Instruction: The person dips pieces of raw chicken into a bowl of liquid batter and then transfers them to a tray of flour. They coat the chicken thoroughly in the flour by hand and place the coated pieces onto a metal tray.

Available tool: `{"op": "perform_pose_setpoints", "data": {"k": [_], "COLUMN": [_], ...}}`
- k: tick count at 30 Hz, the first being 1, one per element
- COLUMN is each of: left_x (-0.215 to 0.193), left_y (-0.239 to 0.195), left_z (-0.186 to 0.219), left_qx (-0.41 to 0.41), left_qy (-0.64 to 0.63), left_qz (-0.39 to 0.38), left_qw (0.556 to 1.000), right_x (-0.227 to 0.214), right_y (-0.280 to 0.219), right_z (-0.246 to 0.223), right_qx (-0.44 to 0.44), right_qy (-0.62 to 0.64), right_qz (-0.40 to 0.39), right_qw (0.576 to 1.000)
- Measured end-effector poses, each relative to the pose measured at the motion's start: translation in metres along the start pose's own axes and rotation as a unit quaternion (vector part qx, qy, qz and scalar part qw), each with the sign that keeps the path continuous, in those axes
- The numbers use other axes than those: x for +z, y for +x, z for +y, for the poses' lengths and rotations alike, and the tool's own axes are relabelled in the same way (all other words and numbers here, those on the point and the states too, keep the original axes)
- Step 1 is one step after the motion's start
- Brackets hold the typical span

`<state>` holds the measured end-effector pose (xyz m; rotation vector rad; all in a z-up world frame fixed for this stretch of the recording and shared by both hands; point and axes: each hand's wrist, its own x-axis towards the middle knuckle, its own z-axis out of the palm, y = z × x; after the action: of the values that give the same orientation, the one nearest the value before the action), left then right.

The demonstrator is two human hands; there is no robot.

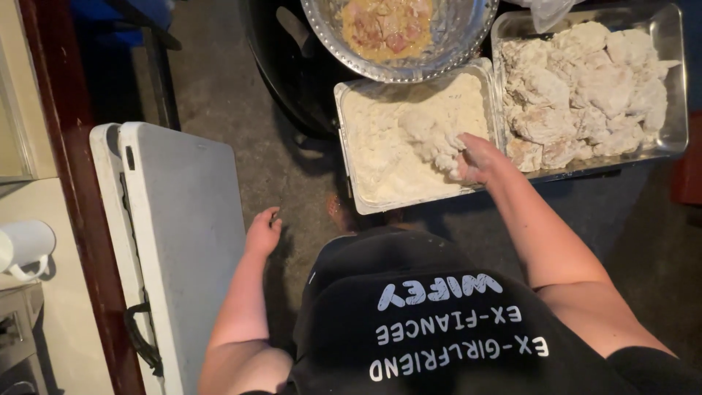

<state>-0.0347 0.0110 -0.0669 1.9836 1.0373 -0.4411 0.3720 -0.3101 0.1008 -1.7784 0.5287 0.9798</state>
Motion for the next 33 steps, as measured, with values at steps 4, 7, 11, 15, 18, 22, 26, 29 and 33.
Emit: {"op": "perform_pose_setpoints", "data": {"k": [4,7,11,15,18,22,26,29,33], "left_x": [0.008,0.004,-0.003,0.004,-0.003,-0.002,0.003,0.002,-0.006], "left_y": [0.0,-0.008,-0.014,-0.005,-0.009,-0.006,-0.003,-0.001,-0.009], "left_z": [-0.016,-0.011,0.004,0.001,0.012,0.013,0.009,0.01,0.011], "left_qx": [-0.019,-0.026,-0.049,-0.045,-0.052,-0.033,-0.031,-0.031,-0.041], "left_qy": [-0.007,0.003,-0.006,0.004,0.003,-0.002,0.005,0.0,-0.012], "left_qz": [0.006,-0.002,-0.025,-0.037,-0.042,-0.036,-0.031,-0.022,-0.021], "left_qw": [1.0,1.0,0.998,0.998,0.998,0.999,0.999,0.999,0.999], "right_x": [-0.009,-0.02,-0.013,-0.009,-0.006,-0.005,-0.004,-0.024,-0.008], "right_y": [-0.031,-0.008,-0.003,0.007,0.001,-0.003,-0.008,0.021,-0.055], "right_z": [-0.007,0.002,0.013,0.017,0.018,0.017,0.007,0.002,-0.043], "right_qx": [-0.074,-0.153,-0.191,-0.226,-0.22,-0.215,-0.199,-0.197,-0.316], "right_qy": [-0.31,-0.361,-0.309,-0.305,-0.31,-0.291,-0.296,-0.287,-0.196], "right_qz": [0.062,0.082,0.095,0.085,0.081,0.086,0.082,0.109,0.164], "right_qw": [0.946,0.916,0.927,0.921,0.921,0.928,0.931,0.931,0.914]}}
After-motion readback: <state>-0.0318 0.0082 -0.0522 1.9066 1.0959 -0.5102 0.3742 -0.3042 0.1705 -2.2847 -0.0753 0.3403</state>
